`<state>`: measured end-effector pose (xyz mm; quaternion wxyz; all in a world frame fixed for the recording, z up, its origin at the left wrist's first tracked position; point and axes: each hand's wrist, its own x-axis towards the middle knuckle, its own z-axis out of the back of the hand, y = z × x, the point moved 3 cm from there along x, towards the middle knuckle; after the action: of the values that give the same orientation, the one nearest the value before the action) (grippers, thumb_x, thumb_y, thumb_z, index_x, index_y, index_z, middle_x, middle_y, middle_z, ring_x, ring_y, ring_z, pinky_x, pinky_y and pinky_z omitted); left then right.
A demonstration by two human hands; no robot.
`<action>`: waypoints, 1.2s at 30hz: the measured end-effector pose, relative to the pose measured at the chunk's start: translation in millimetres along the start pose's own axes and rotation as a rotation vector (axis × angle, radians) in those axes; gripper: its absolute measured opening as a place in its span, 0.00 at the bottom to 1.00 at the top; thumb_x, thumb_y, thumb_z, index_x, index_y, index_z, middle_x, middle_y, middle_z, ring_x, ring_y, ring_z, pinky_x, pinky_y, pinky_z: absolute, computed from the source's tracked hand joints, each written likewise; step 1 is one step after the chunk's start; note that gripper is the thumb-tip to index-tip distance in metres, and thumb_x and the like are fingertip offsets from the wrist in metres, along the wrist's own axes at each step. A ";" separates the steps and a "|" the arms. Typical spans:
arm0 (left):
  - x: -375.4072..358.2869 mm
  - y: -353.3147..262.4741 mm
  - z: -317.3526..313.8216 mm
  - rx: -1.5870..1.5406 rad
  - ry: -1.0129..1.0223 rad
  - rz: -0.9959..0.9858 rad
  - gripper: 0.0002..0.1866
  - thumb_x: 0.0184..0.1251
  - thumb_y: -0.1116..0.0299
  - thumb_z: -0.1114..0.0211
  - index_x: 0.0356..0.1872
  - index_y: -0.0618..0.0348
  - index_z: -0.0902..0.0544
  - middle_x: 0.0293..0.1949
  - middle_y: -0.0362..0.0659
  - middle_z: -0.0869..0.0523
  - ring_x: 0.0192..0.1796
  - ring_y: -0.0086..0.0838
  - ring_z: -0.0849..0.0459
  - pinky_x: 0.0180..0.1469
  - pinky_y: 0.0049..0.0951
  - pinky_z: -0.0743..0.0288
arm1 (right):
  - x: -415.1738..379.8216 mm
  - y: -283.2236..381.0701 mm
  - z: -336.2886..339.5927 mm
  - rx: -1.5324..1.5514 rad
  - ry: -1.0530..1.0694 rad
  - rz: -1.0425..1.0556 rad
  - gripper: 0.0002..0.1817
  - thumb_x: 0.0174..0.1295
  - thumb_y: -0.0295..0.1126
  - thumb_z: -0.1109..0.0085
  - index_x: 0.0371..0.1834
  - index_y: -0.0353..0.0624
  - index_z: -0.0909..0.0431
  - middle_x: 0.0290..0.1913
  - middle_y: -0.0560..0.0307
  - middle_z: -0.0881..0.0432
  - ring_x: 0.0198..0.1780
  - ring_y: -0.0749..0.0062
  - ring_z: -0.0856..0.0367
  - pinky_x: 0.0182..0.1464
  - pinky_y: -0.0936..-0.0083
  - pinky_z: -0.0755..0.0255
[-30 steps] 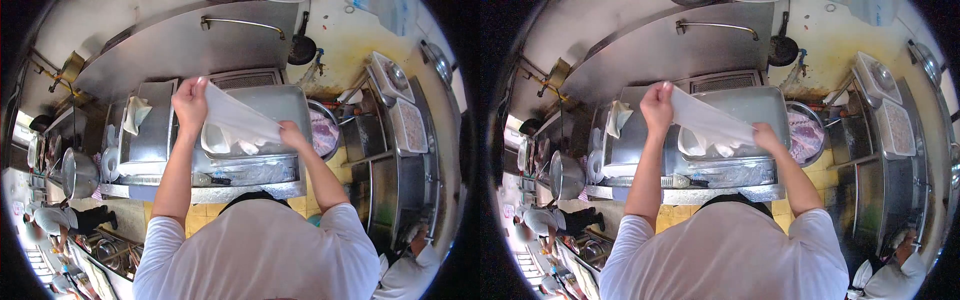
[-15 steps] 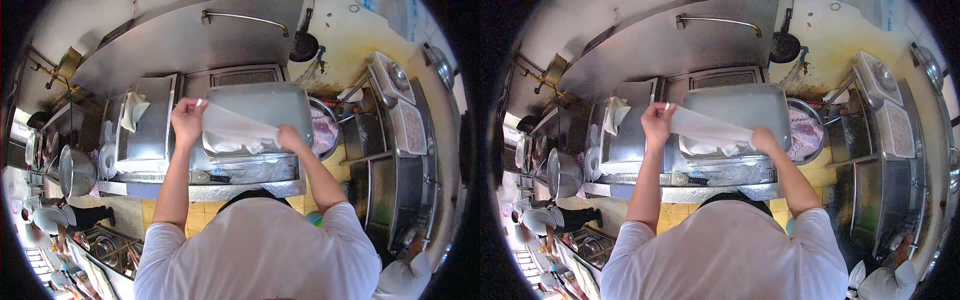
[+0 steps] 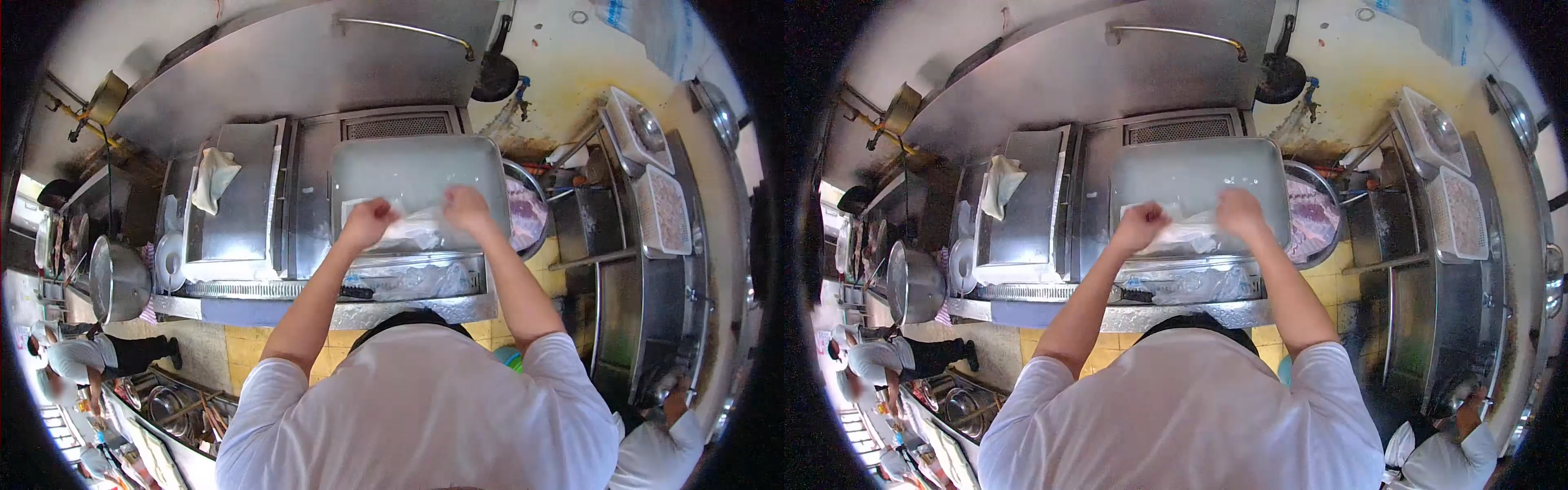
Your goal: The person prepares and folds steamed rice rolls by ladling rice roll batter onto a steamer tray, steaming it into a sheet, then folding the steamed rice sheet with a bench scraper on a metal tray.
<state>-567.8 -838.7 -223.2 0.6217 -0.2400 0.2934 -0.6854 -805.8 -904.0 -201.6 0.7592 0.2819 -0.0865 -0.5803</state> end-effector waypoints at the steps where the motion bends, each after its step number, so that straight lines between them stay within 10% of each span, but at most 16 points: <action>1: 2.8 -19.4 11.2 -0.281 -0.122 0.048 0.10 0.64 0.66 0.26 0.37 0.61 0.15 0.33 0.52 0.12 0.36 0.43 0.12 0.40 0.36 0.20 | -4.7 22.0 14.1 0.310 -0.139 0.162 0.14 0.63 0.31 0.41 0.47 0.33 0.14 0.48 0.38 0.12 0.52 0.47 0.12 0.58 0.62 0.20; 4: 7.3 -98.5 54.9 -0.377 -0.442 -0.337 0.06 0.68 0.72 0.30 0.42 0.61 0.15 0.30 0.49 0.12 0.34 0.32 0.14 0.40 0.30 0.21 | -2.3 84.9 34.6 0.959 -0.093 0.388 0.13 0.65 0.30 0.42 0.48 0.35 0.15 0.45 0.38 0.12 0.47 0.49 0.12 0.53 0.63 0.20; 7: -3.7 -128.4 94.6 -0.095 -0.539 -0.373 0.04 0.69 0.74 0.32 0.42 0.60 0.14 0.34 0.51 0.11 0.38 0.42 0.10 0.42 0.35 0.18 | -12.1 104.1 43.7 0.653 0.083 0.264 0.12 0.65 0.27 0.46 0.46 0.37 0.15 0.41 0.37 0.12 0.44 0.46 0.13 0.51 0.61 0.21; 11: -27.2 -102.4 152.2 -0.297 -0.763 -0.097 0.04 0.74 0.75 0.36 0.43 0.62 0.14 0.33 0.46 0.11 0.34 0.30 0.14 0.39 0.29 0.21 | 5.0 -0.9 -5.9 0.194 -0.023 0.204 0.12 0.63 0.28 0.46 0.44 0.37 0.15 0.41 0.35 0.13 0.46 0.39 0.15 0.52 0.57 0.22; 15: -15.9 -50.3 128.0 -0.291 -0.715 -0.237 0.08 0.76 0.68 0.34 0.39 0.63 0.17 0.31 0.43 0.14 0.34 0.25 0.20 0.39 0.28 0.24 | -4.3 -27.3 -1.2 -0.038 0.092 0.093 0.14 0.60 0.27 0.45 0.46 0.36 0.15 0.41 0.36 0.13 0.48 0.44 0.13 0.53 0.59 0.22; 18: -8.0 -80.6 84.0 -0.345 -0.532 -0.091 0.05 0.72 0.70 0.32 0.40 0.61 0.16 0.33 0.45 0.13 0.34 0.31 0.15 0.40 0.31 0.22 | -12.6 56.7 23.5 0.638 -0.231 0.494 0.11 0.60 0.24 0.44 0.43 0.33 0.17 0.37 0.47 0.12 0.45 0.57 0.12 0.48 0.60 0.22; 20: -6.2 -113.2 71.8 -0.222 -0.540 -0.390 0.03 0.70 0.75 0.33 0.41 0.59 0.15 0.36 0.48 0.11 0.39 0.33 0.11 0.43 0.32 0.19 | -23.0 107.6 48.7 0.771 -0.228 0.558 0.13 0.60 0.24 0.45 0.46 0.33 0.17 0.38 0.48 0.11 0.47 0.58 0.12 0.50 0.63 0.22; 22: -9.4 -118.2 89.5 -0.155 -0.594 -0.424 0.04 0.70 0.77 0.35 0.42 0.59 0.15 0.38 0.49 0.10 0.41 0.32 0.10 0.43 0.33 0.18 | -30.0 124.9 50.8 0.562 0.131 0.268 0.13 0.62 0.23 0.46 0.47 0.31 0.18 0.38 0.47 0.12 0.48 0.60 0.12 0.51 0.66 0.22; 27: -27.6 -67.5 165.7 -0.129 -1.009 -0.243 0.05 0.74 0.72 0.35 0.41 0.62 0.14 0.33 0.44 0.11 0.35 0.24 0.16 0.40 0.27 0.21 | 5.0 -47.0 -37.1 0.108 -0.040 0.192 0.10 0.60 0.29 0.43 0.39 0.37 0.15 0.42 0.36 0.14 0.47 0.43 0.15 0.51 0.58 0.23; 30: -29.8 -54.2 149.0 -0.017 -0.819 -0.179 0.04 0.72 0.73 0.33 0.40 0.61 0.13 0.34 0.46 0.10 0.36 0.29 0.12 0.41 0.30 0.20 | -2.4 -64.1 -21.2 -0.073 0.047 0.000 0.10 0.61 0.27 0.44 0.40 0.37 0.15 0.43 0.37 0.14 0.49 0.46 0.15 0.52 0.60 0.23; 34: -19.7 -93.1 87.6 0.010 -0.654 -0.348 0.02 0.65 0.72 0.29 0.37 0.55 0.11 0.35 0.48 0.11 0.38 0.44 0.11 0.39 0.36 0.17 | -16.9 69.1 7.0 0.842 -0.272 0.392 0.15 0.56 0.20 0.43 0.46 0.35 0.15 0.42 0.45 0.11 0.47 0.56 0.12 0.51 0.65 0.21; 36: -19.6 -121.2 84.1 -0.012 -0.544 -0.430 0.06 0.61 0.74 0.27 0.38 0.52 0.11 0.36 0.46 0.11 0.38 0.43 0.11 0.40 0.35 0.16 | -34.8 125.3 25.3 0.842 -0.041 0.458 0.15 0.57 0.22 0.44 0.47 0.32 0.16 0.43 0.46 0.11 0.49 0.59 0.13 0.53 0.65 0.21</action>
<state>-593.5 -821.3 -77.7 0.5171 -0.4740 0.0636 -0.7099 -724.0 -858.9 -107.7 0.6856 0.5271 -0.3886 -0.3181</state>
